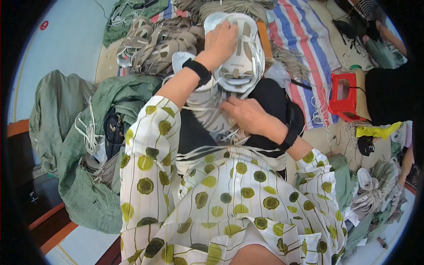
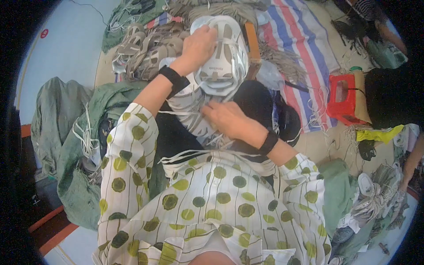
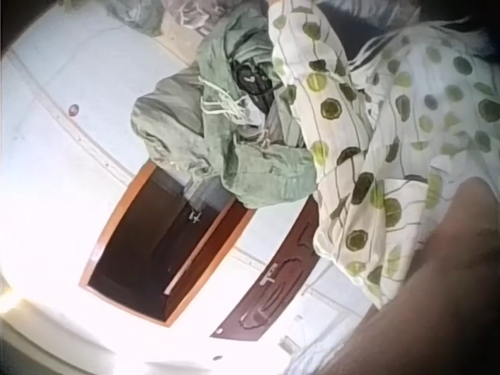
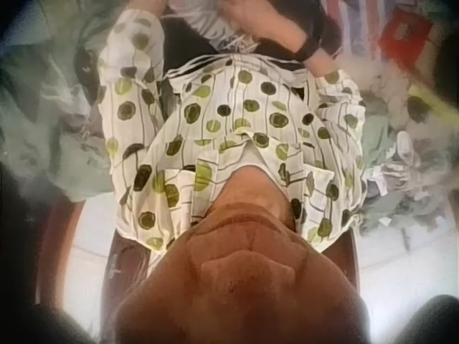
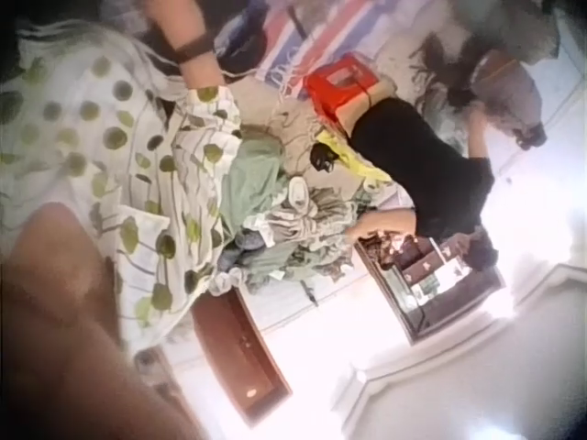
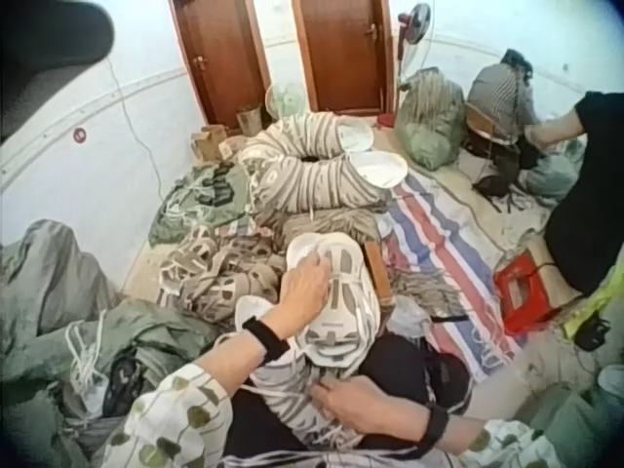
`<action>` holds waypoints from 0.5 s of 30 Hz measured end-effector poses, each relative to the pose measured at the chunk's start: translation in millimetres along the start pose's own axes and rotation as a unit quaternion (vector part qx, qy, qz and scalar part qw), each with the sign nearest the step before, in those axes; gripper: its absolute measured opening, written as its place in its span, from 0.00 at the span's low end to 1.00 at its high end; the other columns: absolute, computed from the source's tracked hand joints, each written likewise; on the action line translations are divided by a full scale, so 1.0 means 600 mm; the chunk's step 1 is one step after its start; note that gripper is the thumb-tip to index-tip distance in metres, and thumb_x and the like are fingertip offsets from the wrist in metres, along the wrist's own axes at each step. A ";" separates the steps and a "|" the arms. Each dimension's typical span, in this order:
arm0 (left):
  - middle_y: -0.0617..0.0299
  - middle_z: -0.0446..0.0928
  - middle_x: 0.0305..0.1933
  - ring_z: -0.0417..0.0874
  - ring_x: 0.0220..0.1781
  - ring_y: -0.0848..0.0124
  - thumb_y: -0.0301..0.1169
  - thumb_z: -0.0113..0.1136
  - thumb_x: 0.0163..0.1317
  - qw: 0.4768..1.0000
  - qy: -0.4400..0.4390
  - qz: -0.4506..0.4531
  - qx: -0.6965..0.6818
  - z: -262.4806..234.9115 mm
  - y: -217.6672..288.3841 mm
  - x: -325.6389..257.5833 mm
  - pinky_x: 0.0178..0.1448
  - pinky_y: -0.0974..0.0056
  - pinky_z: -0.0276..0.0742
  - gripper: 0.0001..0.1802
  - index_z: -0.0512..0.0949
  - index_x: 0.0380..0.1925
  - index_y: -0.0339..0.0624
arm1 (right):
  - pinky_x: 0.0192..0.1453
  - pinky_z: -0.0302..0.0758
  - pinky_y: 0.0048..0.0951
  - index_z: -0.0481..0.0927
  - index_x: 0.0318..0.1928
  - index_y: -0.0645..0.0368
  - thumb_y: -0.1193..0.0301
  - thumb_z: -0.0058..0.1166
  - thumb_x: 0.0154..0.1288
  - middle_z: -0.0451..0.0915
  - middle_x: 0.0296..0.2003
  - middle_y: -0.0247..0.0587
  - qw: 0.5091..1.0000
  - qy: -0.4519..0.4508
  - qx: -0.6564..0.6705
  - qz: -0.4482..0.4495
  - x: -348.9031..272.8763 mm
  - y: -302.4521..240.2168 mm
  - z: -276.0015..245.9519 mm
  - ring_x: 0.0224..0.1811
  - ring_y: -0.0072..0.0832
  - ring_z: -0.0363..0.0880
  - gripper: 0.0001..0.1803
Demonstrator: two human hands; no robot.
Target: The worker is lacing up white manufactured shoes while sitting in a workshop.
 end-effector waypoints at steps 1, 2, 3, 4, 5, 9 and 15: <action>0.54 0.70 0.33 0.74 0.39 0.55 0.27 0.54 0.49 1.000 0.001 0.021 0.018 -0.001 0.002 -0.002 0.36 0.56 0.72 0.09 0.67 0.31 0.39 | 0.31 0.73 0.38 0.69 0.48 0.58 0.75 0.51 0.51 0.74 0.32 0.45 1.000 -0.020 -0.014 0.011 0.002 -0.002 0.004 0.30 0.43 0.76 0.20; 0.54 0.70 0.33 0.74 0.39 0.55 0.27 0.54 0.49 0.999 0.011 0.024 0.021 -0.004 0.001 -0.002 0.36 0.56 0.72 0.09 0.67 0.31 0.39 | 0.30 0.73 0.38 0.69 0.48 0.56 0.75 0.51 0.50 0.74 0.31 0.45 0.999 -0.040 -0.028 0.022 0.004 -0.003 0.007 0.30 0.43 0.76 0.21; 0.55 0.70 0.32 0.75 0.38 0.57 0.26 0.53 0.48 0.997 -0.005 0.053 0.052 -0.006 0.008 -0.004 0.36 0.57 0.71 0.09 0.67 0.31 0.40 | 0.29 0.72 0.38 0.67 0.50 0.56 0.74 0.51 0.50 0.74 0.30 0.46 0.997 -0.052 -0.047 0.037 -0.002 -0.005 0.012 0.29 0.42 0.76 0.23; 0.55 0.70 0.31 0.75 0.37 0.58 0.24 0.53 0.48 0.993 -0.020 0.082 0.084 -0.008 0.014 -0.004 0.36 0.58 0.71 0.10 0.67 0.32 0.40 | 0.29 0.72 0.38 0.67 0.50 0.56 0.74 0.51 0.50 0.74 0.30 0.46 0.997 -0.049 -0.056 0.038 -0.008 -0.006 0.012 0.29 0.42 0.76 0.23; 0.56 0.70 0.31 0.74 0.36 0.60 0.23 0.51 0.47 0.990 -0.025 0.093 0.100 -0.010 0.019 0.001 0.36 0.60 0.70 0.11 0.66 0.33 0.41 | 0.28 0.72 0.37 0.66 0.51 0.56 0.74 0.51 0.50 0.74 0.29 0.46 0.997 -0.044 -0.048 0.048 -0.013 -0.007 0.008 0.28 0.42 0.76 0.24; 0.58 0.71 0.28 0.76 0.34 0.63 0.24 0.55 0.43 0.985 0.012 0.125 0.120 -0.005 0.033 0.019 0.33 0.62 0.70 0.10 0.69 0.28 0.43 | 0.27 0.72 0.38 0.64 0.51 0.57 0.76 0.52 0.47 0.75 0.28 0.47 0.996 -0.015 -0.057 0.069 -0.025 -0.024 0.019 0.27 0.42 0.77 0.26; 0.57 0.74 0.30 0.76 0.37 0.60 0.26 0.54 0.45 0.974 -0.082 0.038 0.210 -0.019 -0.062 -0.013 0.38 0.57 0.71 0.09 0.75 0.30 0.42 | 0.29 0.72 0.33 0.67 0.52 0.58 0.74 0.53 0.50 0.75 0.24 0.46 0.994 0.016 0.085 0.072 -0.051 -0.008 -0.025 0.26 0.39 0.77 0.25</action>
Point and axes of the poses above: each hand's wrist, its own x-axis towards the middle knuckle, its own z-axis out of the palm, y = z × x, the point moved 1 cm from there along x, towards the middle knuckle
